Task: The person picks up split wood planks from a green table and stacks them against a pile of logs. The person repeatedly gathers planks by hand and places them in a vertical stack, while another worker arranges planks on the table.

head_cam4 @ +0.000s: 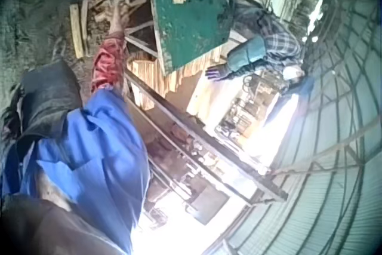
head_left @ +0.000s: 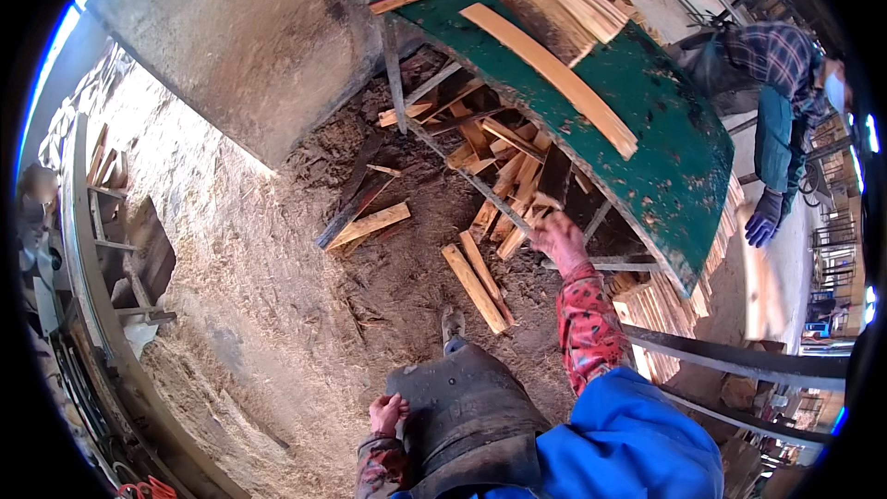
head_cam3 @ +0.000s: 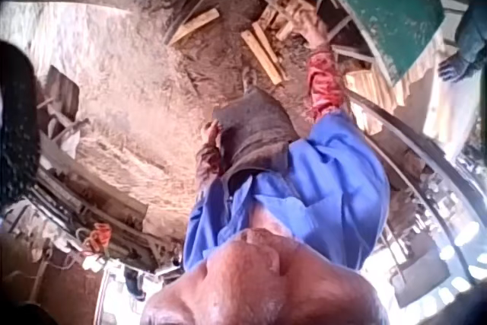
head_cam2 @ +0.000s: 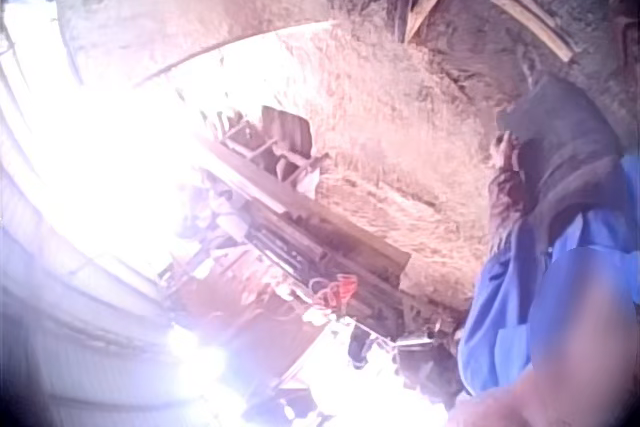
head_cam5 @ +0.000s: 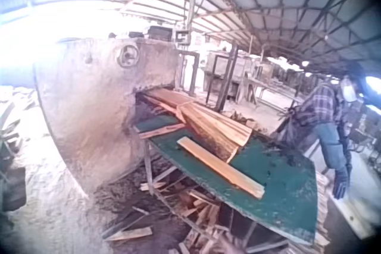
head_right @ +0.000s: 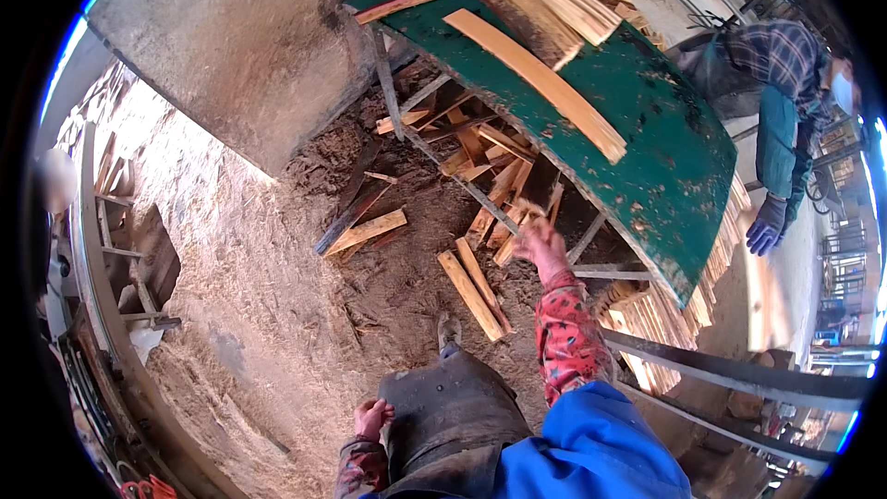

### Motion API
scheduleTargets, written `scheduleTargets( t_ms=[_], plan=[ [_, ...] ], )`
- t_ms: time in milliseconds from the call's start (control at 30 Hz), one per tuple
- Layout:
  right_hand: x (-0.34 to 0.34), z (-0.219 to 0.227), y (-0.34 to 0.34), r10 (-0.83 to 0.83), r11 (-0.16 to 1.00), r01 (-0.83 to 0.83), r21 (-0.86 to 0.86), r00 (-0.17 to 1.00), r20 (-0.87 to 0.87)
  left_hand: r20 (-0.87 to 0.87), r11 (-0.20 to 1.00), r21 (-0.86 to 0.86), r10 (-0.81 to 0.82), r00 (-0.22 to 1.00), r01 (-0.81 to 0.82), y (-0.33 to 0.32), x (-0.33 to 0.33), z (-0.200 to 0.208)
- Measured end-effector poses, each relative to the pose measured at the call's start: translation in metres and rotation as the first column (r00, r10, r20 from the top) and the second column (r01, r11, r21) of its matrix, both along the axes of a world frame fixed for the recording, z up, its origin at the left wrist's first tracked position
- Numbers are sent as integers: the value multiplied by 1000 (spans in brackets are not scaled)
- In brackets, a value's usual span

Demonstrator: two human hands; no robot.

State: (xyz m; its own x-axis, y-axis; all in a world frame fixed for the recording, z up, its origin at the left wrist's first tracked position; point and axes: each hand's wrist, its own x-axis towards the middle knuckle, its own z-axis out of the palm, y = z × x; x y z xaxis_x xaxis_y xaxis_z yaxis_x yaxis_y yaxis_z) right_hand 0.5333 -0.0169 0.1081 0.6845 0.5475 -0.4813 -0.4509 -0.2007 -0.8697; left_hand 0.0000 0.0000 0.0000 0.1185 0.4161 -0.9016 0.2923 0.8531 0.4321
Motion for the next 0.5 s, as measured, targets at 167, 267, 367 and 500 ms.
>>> scheduleTargets(
  t_ms=[167, 267, 367, 500],
  plan=[
    [-69, -107, -17, 356, 838, -364, -408, 929, -98, 39, 996, 3, -88, 995, 88, 42, 49, 11],
    [-137, -157, -49, 422, 767, -484, -421, 875, -236, 64, 984, -20, -173, 983, 174, 65, 61, 1],
    [-187, -180, -73, 367, 752, -451, -480, 892, -263, 103, 955, -22, -291, 951, 295, 99, 66, -23],
    [-213, -171, -72, 197, 705, -408, -581, 899, -392, 177, 916, 24, -398, 900, 400, 160, 54, -43]
  ],
)
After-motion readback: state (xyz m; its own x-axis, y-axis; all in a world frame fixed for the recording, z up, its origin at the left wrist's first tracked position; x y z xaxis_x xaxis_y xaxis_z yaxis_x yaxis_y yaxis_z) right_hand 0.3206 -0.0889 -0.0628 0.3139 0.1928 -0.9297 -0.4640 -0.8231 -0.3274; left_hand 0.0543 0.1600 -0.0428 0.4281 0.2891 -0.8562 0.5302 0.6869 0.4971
